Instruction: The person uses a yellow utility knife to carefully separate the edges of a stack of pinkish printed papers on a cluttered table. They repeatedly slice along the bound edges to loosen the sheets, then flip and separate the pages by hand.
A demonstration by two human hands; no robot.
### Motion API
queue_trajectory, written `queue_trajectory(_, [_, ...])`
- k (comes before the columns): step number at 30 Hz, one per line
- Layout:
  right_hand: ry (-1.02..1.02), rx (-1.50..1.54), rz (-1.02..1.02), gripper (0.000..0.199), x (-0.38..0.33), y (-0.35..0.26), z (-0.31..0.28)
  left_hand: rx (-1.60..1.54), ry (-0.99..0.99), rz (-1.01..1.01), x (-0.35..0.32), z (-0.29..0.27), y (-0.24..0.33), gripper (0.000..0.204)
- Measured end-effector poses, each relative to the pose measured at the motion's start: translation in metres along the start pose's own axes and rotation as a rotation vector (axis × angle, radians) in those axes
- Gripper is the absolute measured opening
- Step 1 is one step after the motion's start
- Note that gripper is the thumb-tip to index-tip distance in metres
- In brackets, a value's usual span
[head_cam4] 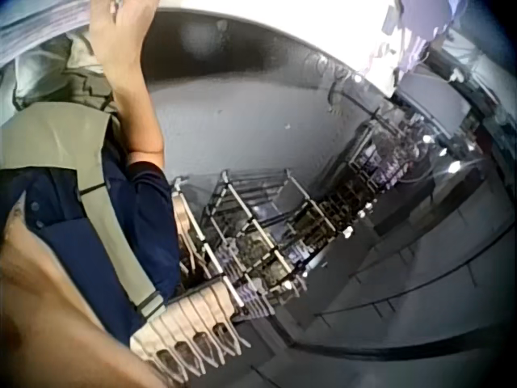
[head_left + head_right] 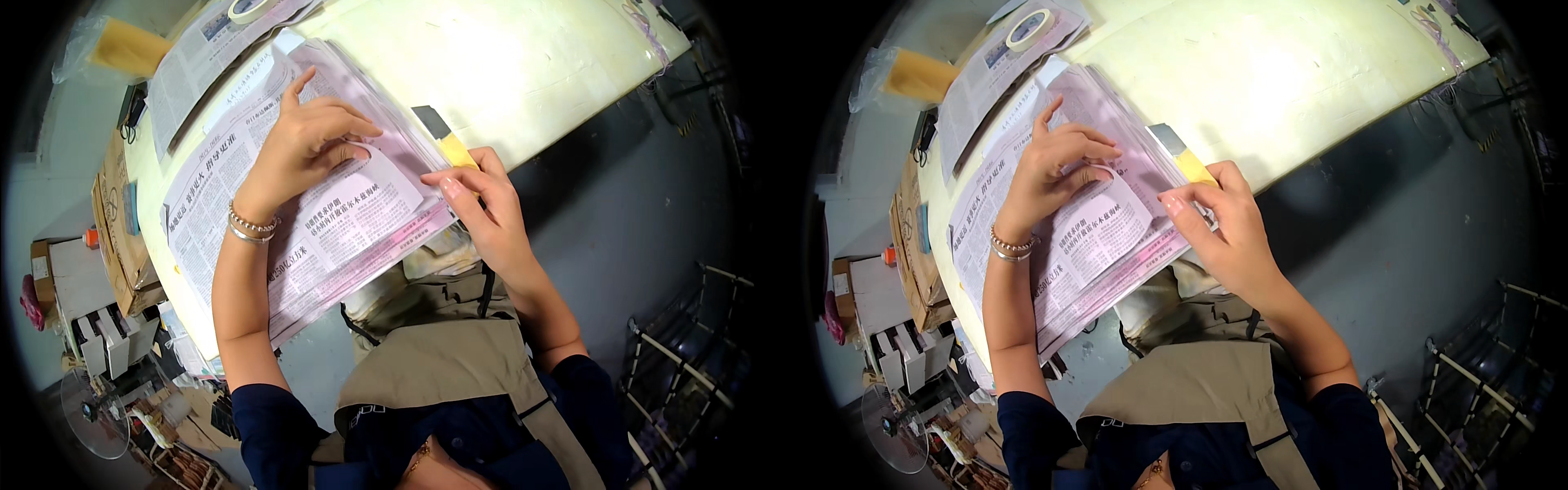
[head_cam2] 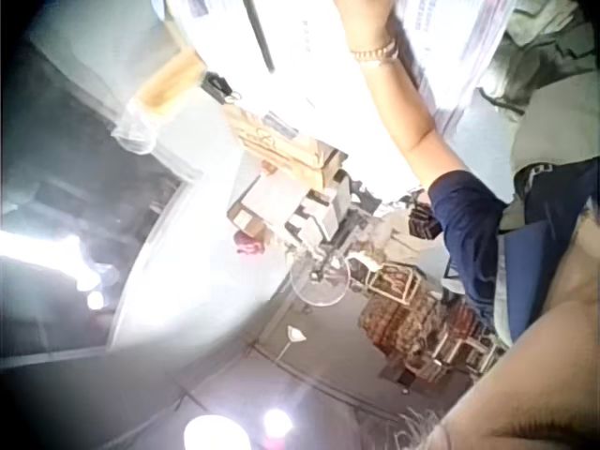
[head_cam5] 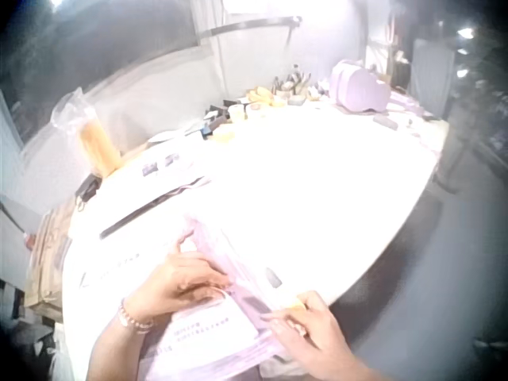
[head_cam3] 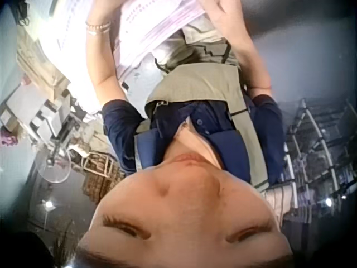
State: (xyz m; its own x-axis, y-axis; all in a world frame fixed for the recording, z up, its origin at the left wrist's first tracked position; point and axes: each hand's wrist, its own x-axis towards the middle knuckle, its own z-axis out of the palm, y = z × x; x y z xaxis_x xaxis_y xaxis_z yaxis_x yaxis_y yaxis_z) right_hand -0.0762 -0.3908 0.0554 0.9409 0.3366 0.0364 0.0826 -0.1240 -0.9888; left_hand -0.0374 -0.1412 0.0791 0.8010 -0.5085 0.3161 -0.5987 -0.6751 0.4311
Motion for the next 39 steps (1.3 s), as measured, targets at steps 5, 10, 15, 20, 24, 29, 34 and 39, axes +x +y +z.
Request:
queue_trajectory(5, [0.074, -0.293, -0.203, 0.019, 0.001, 0.003, 0.014, -0.028, 0.020, -0.001, -0.002, 0.004, -0.003, 0.017])
queue_trajectory(10, [0.144, -0.291, -0.152, 0.018, 0.002, 0.008, 0.028, 0.002, 0.028, -0.004, -0.004, 0.008, -0.006, 0.015])
queue_trajectory(15, [0.124, -0.395, -0.181, 0.019, 0.001, 0.002, 0.034, -0.012, 0.064, -0.009, -0.006, 0.009, -0.012, 0.015])
queue_trajectory(20, [0.096, -0.329, -0.114, 0.020, 0.004, 0.008, 0.035, -0.031, 0.066, -0.001, -0.006, 0.010, -0.011, 0.015])
queue_trajectory(24, [0.092, -0.276, -0.100, 0.020, 0.003, 0.006, 0.036, -0.032, 0.075, 0.003, -0.007, 0.010, -0.012, 0.016])
queue_trajectory(29, [0.115, -0.254, -0.127, 0.022, 0.003, 0.011, 0.039, -0.026, 0.075, 0.031, -0.005, 0.008, -0.009, 0.021])
queue_trajectory(34, [0.137, -0.259, -0.136, 0.022, 0.003, 0.016, 0.040, -0.094, 0.078, 0.144, -0.002, -0.001, 0.007, 0.027])
queue_trajectory(39, [0.192, -0.199, -0.093, 0.023, 0.002, 0.015, 0.043, 0.012, 0.300, 0.136, -0.002, 0.000, 0.020, 0.028])
